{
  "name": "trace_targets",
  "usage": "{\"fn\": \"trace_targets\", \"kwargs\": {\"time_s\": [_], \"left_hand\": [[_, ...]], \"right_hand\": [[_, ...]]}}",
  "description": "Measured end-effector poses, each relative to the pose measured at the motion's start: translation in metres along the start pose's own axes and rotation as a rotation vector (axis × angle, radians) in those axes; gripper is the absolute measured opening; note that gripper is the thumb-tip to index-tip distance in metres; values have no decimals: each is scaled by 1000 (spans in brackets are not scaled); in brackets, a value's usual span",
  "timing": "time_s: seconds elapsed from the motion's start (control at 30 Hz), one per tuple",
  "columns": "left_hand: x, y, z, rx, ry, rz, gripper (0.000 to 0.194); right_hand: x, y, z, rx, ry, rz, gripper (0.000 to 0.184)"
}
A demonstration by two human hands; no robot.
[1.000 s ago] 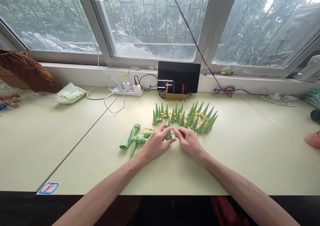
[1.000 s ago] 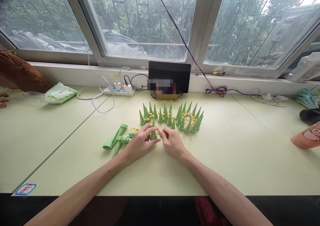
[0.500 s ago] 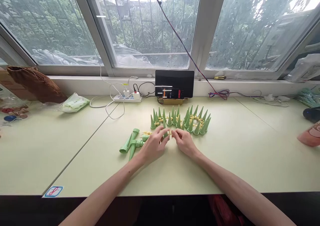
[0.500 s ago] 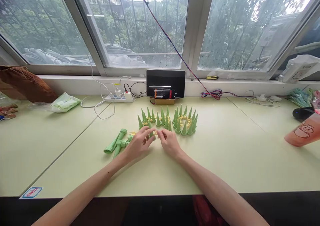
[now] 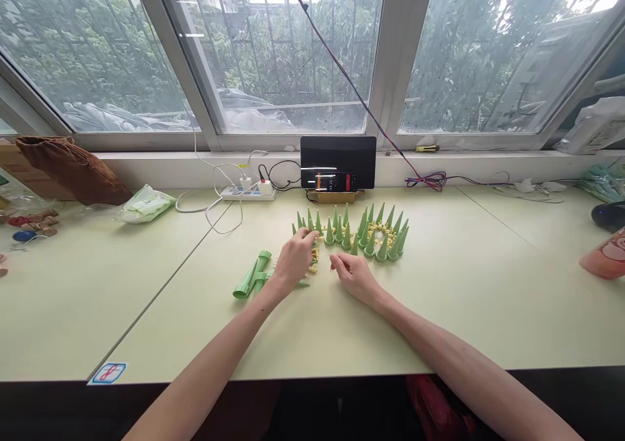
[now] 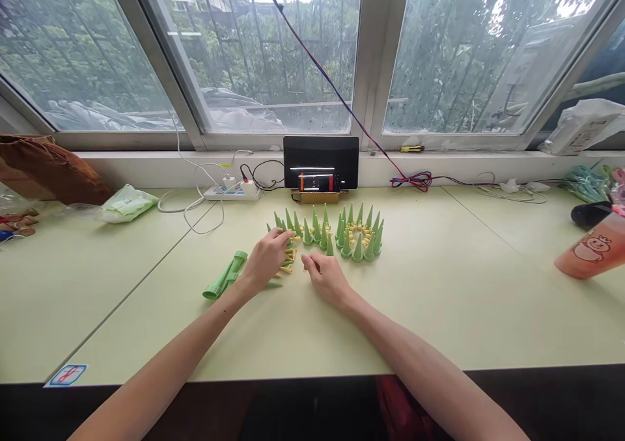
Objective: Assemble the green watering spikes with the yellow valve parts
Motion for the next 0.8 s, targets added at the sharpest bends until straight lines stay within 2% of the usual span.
{"fn": "trace_targets", "kwargs": {"time_s": [0.2, 0.53, 0.8], "left_hand": [[1, -9, -9, -42, 73, -62, 28], [-2, -16, -12, -81, 121, -93, 21], [2, -13, -10, -125, 150, -136, 20]], "right_hand": [[-2, 0, 0, -20, 5, 13, 45], [-6, 2, 1, -51, -6, 25, 43], [-6, 2, 1, -64, 2, 54, 43]]}}
Point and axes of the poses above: each hand's wrist, its own z-axis away from the middle knuckle, its own y-axis out of the back of the hand, x = y × z, the point moved 1 cm from there along -z, towards the middle knuckle, and after that the axes turned 11 degrees about -x, right-handed, at the moved point
